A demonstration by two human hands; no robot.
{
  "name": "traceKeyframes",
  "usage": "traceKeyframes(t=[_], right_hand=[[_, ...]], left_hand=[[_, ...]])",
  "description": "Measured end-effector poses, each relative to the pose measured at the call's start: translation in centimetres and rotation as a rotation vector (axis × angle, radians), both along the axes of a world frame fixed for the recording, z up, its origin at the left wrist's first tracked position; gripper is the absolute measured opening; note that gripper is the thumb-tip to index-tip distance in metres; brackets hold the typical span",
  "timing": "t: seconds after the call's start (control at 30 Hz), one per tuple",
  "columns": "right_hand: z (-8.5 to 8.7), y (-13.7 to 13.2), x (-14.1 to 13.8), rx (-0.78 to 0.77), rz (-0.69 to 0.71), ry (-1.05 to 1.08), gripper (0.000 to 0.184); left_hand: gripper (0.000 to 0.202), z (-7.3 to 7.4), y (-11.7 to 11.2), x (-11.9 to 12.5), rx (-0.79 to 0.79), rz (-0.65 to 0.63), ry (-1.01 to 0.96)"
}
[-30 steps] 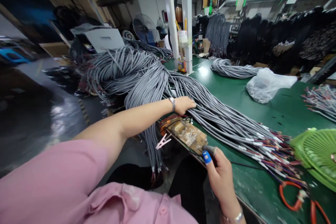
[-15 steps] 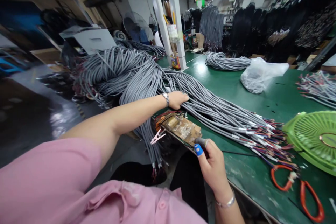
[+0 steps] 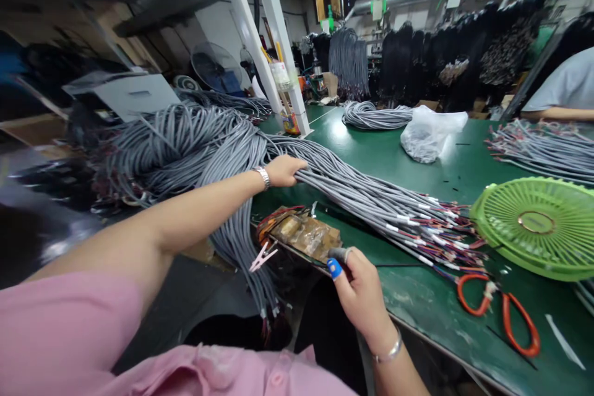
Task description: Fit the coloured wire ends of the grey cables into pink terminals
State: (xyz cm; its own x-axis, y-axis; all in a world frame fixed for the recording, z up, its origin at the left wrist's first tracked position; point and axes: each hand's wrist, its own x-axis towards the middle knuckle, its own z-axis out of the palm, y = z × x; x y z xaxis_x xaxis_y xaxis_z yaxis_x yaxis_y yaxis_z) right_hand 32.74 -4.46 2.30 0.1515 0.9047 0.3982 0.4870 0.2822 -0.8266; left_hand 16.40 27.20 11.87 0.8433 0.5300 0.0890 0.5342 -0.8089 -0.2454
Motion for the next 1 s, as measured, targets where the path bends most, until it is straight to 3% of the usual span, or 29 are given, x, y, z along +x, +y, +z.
traceKeyframes(t=[0.13, 0.23, 0.3, 0.4, 0.5, 0.6, 0.67, 0.8, 0.93, 1.0], right_hand=[[0.0, -0.1, 0.0, 0.0, 0.004, 0.006, 0.02], [-0.1, -0.1, 0.0, 0.002, 0.002, 0.017, 0.021], [-0.2, 0.0, 0.0, 0.008, 0.001, 0.013, 0.022], [-0.3, 0.1, 0.1, 0.011, 0.008, -0.003, 0.021], [-0.6, 0.2, 0.2, 0.017, 0.001, -0.009, 0.021], [-1.1, 0.2, 0.3, 0.025, -0.009, -0.012, 0.022], [-1.4, 0.3, 0.3, 0.027, -0.021, -0.02, 0.023], [-1.9, 0.4, 0.6, 0.026, -0.026, -0.037, 0.024], [-2.2, 0.5, 0.8, 0.013, -0.032, -0.032, 0.024], [-2.3, 0.6, 0.9, 0.005, -0.042, -0.036, 0.026]], left_hand=[[0.026, 2.6, 1.1, -2.0, -0.062, 0.111, -0.335], [0.035, 3.6, 1.3, -3.0, -0.095, 0.153, -0.519], [0.034, 3.8, 0.9, -3.3, -0.111, 0.134, -0.478], [0.019, 3.7, -0.7, -3.6, -0.151, 0.02, -0.144], [0.017, 2.9, -3.4, -3.4, -0.175, -0.067, 0.106], [0.019, 1.7, -6.3, -2.4, -0.206, -0.161, 0.213], [0.023, 1.0, -7.8, -1.5, -0.193, -0.208, 0.213], [0.023, 0.7, -8.9, -0.6, -0.175, -0.159, 0.119], [0.014, 2.2, -8.3, -1.1, -0.148, -0.054, -0.08], [0.023, 3.3, -7.4, -1.5, -0.152, -0.001, -0.19]])
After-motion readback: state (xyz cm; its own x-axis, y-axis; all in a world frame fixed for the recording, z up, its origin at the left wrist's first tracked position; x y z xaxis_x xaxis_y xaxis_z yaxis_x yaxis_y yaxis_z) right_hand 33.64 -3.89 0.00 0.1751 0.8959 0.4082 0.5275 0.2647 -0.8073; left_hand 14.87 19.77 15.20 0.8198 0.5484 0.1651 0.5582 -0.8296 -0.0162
